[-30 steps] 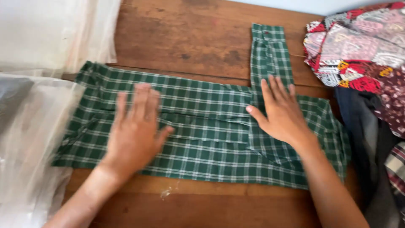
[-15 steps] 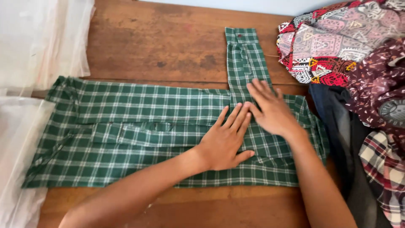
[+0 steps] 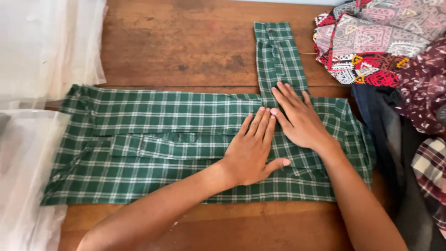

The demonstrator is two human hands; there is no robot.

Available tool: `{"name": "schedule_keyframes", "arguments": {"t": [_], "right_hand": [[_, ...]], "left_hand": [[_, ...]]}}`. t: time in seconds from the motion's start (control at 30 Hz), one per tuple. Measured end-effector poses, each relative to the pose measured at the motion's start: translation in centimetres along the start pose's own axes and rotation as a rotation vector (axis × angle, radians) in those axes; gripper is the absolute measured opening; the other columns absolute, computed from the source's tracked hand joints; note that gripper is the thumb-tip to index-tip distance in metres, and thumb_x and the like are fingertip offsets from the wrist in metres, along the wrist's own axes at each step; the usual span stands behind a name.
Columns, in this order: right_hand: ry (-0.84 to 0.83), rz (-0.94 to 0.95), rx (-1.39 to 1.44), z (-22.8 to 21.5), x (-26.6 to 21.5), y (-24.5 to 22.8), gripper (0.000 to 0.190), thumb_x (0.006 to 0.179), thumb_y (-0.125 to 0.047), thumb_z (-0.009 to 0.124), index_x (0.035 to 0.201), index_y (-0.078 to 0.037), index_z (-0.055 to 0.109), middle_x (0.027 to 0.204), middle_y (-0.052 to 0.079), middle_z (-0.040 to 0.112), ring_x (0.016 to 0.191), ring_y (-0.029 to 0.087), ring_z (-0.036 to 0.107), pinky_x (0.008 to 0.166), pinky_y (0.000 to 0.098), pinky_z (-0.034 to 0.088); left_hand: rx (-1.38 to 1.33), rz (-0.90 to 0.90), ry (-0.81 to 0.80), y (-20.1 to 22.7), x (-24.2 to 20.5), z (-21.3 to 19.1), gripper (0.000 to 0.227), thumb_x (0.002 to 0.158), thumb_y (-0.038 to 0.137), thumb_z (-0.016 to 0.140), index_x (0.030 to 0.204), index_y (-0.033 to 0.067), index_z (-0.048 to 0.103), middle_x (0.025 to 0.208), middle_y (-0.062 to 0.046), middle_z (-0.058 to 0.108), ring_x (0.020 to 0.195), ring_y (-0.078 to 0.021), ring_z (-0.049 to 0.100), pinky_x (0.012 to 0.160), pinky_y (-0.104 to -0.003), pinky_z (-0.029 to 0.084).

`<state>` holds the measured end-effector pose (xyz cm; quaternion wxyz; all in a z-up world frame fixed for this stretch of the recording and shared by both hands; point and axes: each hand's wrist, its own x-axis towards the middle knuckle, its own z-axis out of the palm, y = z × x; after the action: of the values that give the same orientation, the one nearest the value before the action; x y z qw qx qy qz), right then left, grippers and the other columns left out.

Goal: Folding a green plaid shirt on a wooden table.

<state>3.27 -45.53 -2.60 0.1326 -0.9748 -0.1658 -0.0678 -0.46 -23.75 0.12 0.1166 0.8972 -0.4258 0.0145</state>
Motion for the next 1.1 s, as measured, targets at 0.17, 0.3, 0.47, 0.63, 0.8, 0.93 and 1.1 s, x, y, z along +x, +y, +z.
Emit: {"name": "schedule_keyframes", "arguments": {"t": [0.17,0.3,0.47,0.63,0.8,0.93,1.1], "right_hand": [[-0.106,0.055,0.02,-0.7,0.3,-0.3,0.067,0.108,-0.042,0.042,0.166,-0.016,0.025,0.174,0.01,0.018,0.159,0.031,0.017,0.124,0.0589,0.012],[-0.09,0.035,0.024,-0.9,0.0,-0.3,0.067,0.108,-0.047,0.04,0.166,-0.014,0.027,0.173,0.012,0.02,0.158,0.031,0.018,0.123,0.0601,0.013],[-0.098,0.084,0.0,-1.7,0.3,-1.6,0.062,0.108,-0.042,0.043,0.163,-0.014,0.036,0.172,0.012,0.026,0.157,0.031,0.024,0.124,0.0598,0.015],[-0.142,0.131,0.014,-2.1,0.4,-2.1,0.065,0.108,-0.047,0.042,0.164,-0.016,0.033,0.173,0.011,0.023,0.158,0.032,0.022,0.124,0.0598,0.013],[-0.156,0.126,-0.023,-1.5,0.4,-1.5,0.066,0.107,-0.048,0.041,0.164,-0.015,0.031,0.173,0.013,0.023,0.158,0.033,0.022,0.124,0.0612,0.013],[-0.148,0.083,-0.012,-1.1,0.4,-0.8,0.069,0.108,-0.052,0.038,0.166,-0.015,0.027,0.172,0.015,0.021,0.157,0.035,0.019,0.122,0.0637,0.013],[-0.151,0.118,0.01,-1.6,0.3,-1.6,0.069,0.107,-0.049,0.039,0.165,-0.015,0.026,0.173,0.013,0.02,0.158,0.033,0.017,0.124,0.0626,0.012]], "left_hand": [[-0.004,-0.11,-0.138,-3.5,-0.2,-2.5,0.11,0.097,0.08,0.015,0.161,-0.0091,0.017,0.171,-0.029,0.013,0.161,-0.041,0.007,0.129,-0.056,0.005],[-0.026,-0.279,-0.016,-8.0,-3.0,-3.2,0.103,0.099,0.074,0.041,0.161,-0.0073,0.025,0.17,-0.029,0.017,0.16,-0.0419,0.013,0.128,-0.055,0.009],[0.089,-0.428,0.113,-14.2,-9.2,-4.7,0.098,0.1,0.068,0.05,0.159,-0.0091,0.033,0.166,-0.033,0.026,0.156,-0.0464,0.023,0.126,-0.056,0.019],[0.194,-0.718,0.064,-20.0,-13.7,-4.8,0.102,0.1,0.075,0.035,0.163,-0.0055,0.028,0.168,-0.033,0.022,0.158,-0.0459,0.019,0.127,-0.061,0.015],[0.243,-0.635,0.078,-15.5,-10.9,-6.3,0.097,0.099,0.072,0.041,0.161,-0.0025,0.035,0.166,-0.032,0.03,0.157,-0.045,0.021,0.125,-0.065,0.006],[0.052,-0.227,-0.073,-8.7,-5.8,-6.8,0.087,0.099,0.072,0.042,0.163,0.0134,0.034,0.17,-0.022,0.021,0.155,-0.0433,0.025,0.124,-0.068,0.011],[0.03,0.042,-0.094,-5.4,-2.4,-1.9,0.089,0.1,0.074,0.025,0.165,0.0125,0.027,0.172,-0.022,0.019,0.161,-0.0396,0.013,0.128,-0.063,0.008]]}}
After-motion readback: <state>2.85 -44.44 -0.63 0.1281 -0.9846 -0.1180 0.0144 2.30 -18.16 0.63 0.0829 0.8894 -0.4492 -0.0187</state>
